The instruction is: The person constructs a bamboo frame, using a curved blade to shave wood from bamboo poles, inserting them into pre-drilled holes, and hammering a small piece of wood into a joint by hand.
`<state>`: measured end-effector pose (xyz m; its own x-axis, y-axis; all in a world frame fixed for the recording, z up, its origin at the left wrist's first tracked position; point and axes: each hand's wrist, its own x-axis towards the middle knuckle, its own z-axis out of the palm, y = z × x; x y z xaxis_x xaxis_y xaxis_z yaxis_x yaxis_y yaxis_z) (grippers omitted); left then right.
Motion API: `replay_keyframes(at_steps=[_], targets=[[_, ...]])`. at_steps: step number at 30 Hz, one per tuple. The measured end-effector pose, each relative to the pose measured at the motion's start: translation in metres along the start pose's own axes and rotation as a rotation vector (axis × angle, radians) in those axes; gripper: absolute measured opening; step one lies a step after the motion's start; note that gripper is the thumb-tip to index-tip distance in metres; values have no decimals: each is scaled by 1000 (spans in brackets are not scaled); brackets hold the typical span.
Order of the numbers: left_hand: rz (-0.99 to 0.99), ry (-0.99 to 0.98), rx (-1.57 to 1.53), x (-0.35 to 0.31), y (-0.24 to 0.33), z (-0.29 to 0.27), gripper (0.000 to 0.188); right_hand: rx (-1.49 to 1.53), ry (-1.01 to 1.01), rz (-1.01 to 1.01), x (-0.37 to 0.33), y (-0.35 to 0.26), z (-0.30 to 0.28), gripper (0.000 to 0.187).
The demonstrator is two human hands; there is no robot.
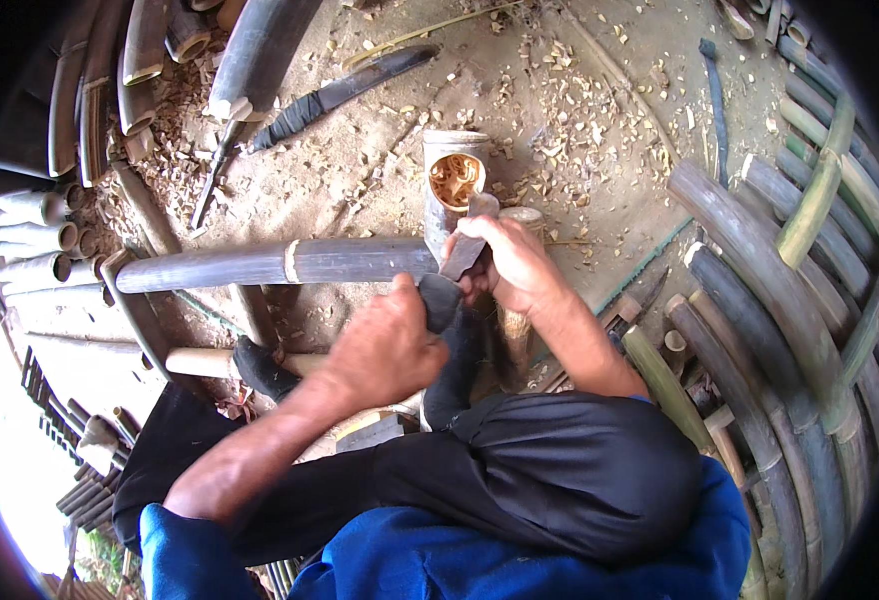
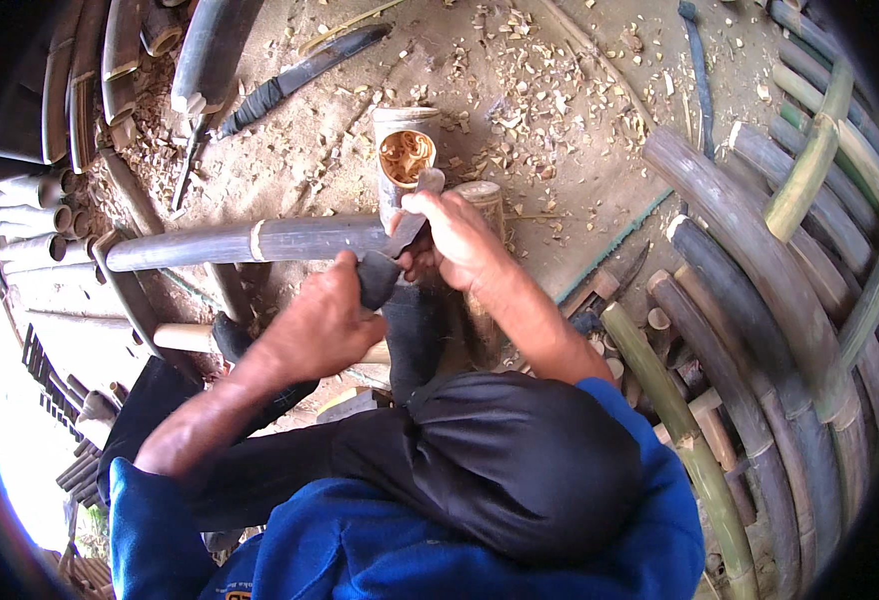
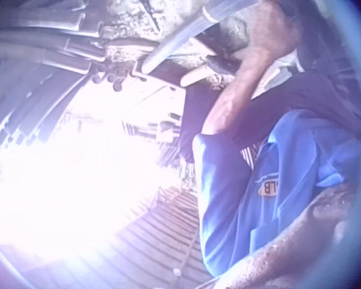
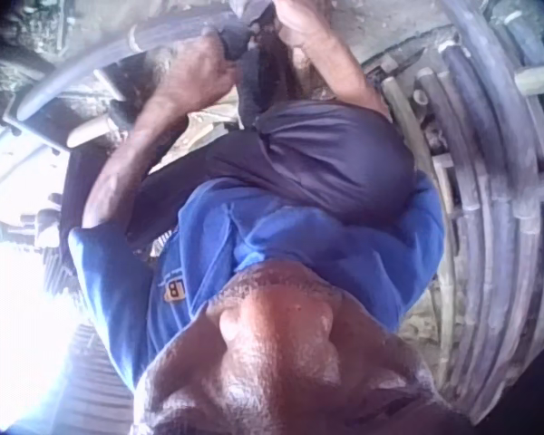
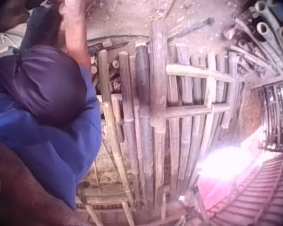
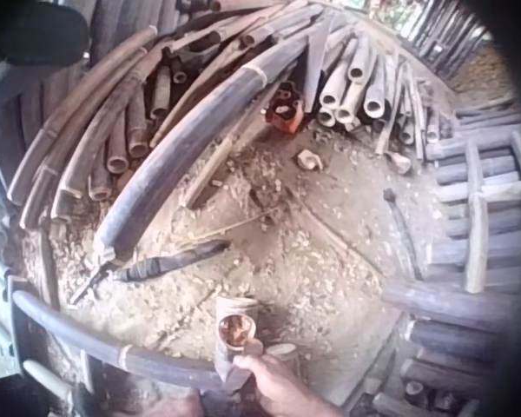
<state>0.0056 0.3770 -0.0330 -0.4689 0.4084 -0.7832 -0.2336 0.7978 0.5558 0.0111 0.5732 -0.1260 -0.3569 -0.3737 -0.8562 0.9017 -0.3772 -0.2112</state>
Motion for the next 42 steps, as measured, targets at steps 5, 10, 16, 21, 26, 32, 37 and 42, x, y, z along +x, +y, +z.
replay_keyframes(at_steps=[5, 10, 16, 21, 26, 32, 37, 42], targets=[[-145, 158, -310, 20, 33, 79, 53, -349, 35, 7, 4, -27, -25, 34], [-123, 236, -541, 15, 39, 95, 59, -904, 192, -312, 0, -5, -26, 35], [-155, 246, -448, -26, -20, 54, 57, -552, 155, -146, -13, 11, 33, 30], [-280, 433, -216, -14, -22, -15, 35, -190, 96, -111, 17, -8, 59, 30], [-202, 429, 179, -9, 19, -83, 28, 71, -143, -162, 25, -22, 56, 24], [244, 420, 757, 4, 69, -94, 8, 651, -186, -193, 8, -15, 50, 20], [111, 473, 417, -12, 3, -67, 27, 332, -14, -235, 1, -2, 62, 23], [-285, 410, 90, -4, 3, -64, 35, 134, -79, -224, 22, -15, 59, 23]])
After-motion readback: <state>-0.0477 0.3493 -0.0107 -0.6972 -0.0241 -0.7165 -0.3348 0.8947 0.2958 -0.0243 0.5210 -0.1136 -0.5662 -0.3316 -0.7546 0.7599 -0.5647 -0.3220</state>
